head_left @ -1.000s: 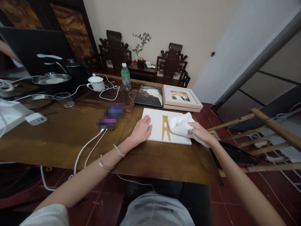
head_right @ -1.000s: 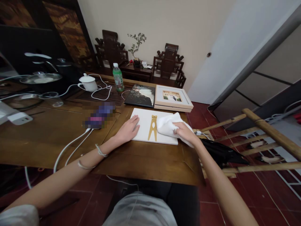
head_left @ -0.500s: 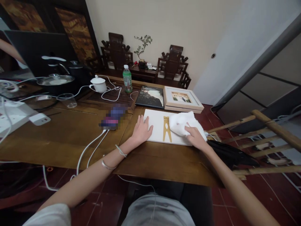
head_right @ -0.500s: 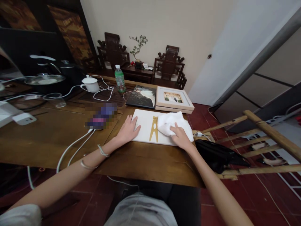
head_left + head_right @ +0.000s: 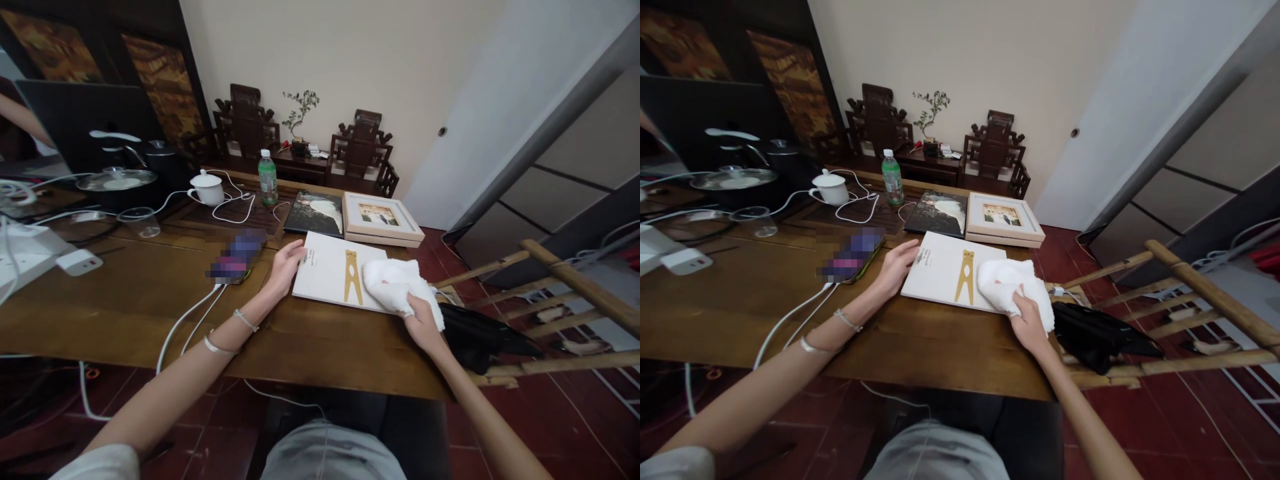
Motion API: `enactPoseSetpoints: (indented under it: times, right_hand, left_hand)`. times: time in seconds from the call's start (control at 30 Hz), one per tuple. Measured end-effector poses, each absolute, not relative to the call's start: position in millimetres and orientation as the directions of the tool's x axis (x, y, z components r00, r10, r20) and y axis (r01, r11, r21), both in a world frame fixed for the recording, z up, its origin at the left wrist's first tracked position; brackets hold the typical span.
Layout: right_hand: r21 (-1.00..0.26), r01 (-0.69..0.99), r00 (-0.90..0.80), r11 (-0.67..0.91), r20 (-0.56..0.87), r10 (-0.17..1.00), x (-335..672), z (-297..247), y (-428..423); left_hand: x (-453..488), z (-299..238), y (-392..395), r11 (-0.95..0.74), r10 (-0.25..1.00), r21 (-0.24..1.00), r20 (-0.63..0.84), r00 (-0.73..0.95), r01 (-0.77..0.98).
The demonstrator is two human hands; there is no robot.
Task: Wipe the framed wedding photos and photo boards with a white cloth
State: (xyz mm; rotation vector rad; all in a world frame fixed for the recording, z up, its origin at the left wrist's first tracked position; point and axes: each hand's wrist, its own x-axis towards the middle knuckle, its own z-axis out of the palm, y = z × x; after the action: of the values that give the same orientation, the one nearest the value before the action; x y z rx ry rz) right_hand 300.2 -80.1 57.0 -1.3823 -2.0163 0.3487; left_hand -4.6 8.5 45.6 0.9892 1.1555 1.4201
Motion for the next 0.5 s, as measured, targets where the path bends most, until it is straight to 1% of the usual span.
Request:
enactPoseSetpoints:
  times: [0.07,0.1,0.17,0.23,0.3,0.33,0.4,0.5]
  right_hand:
    - [-0.527,0.751,-0.144,0.398,0.457,0.878,298,54,-80]
    - [-0.506,0.762,-0.122,0.403,0.499,0.858,294,55,-81]
    - [-0.442,0.772,-0.165,0.457,0.555,0.815,281,60,-85]
    - [-0.328,0.755,-0.324,0.568,0.566,0.758,259,70,-91]
    - [-0.183,0.724,-0.502,0.665,0.52,0.691,233,79,-98]
    - [-0.115,0.724,-0.555,0.68,0.488,0.674,220,82,-101]
    - [0.016,0.744,-0.6,0.668,0.457,0.657,199,83,-104]
    - [0.177,0.794,-0.58,0.582,0.51,0.636,181,76,-101]
  left_hand:
    - [-4,53,6,0.016,0.985,0.904,-0.087,-0.148,-0.427]
    - [-4,57,4,0.025,0.983,0.861,-0.113,-0.144,-0.508]
    - [-3,61,2,0.053,0.981,0.788,-0.157,-0.117,-0.614]
    - [-3,62,0,0.104,0.979,0.739,-0.194,-0.062,-0.666]
    - [-3,62,0,0.159,0.974,0.707,-0.225,-0.005,-0.689]
    - [-3,61,0,0.181,0.971,0.694,-0.237,0.016,-0.697]
    - [-2,60,-1,0.207,0.967,0.669,-0.252,0.045,-0.714]
    - [-2,61,-3,0.23,0.961,0.633,-0.266,0.071,-0.739]
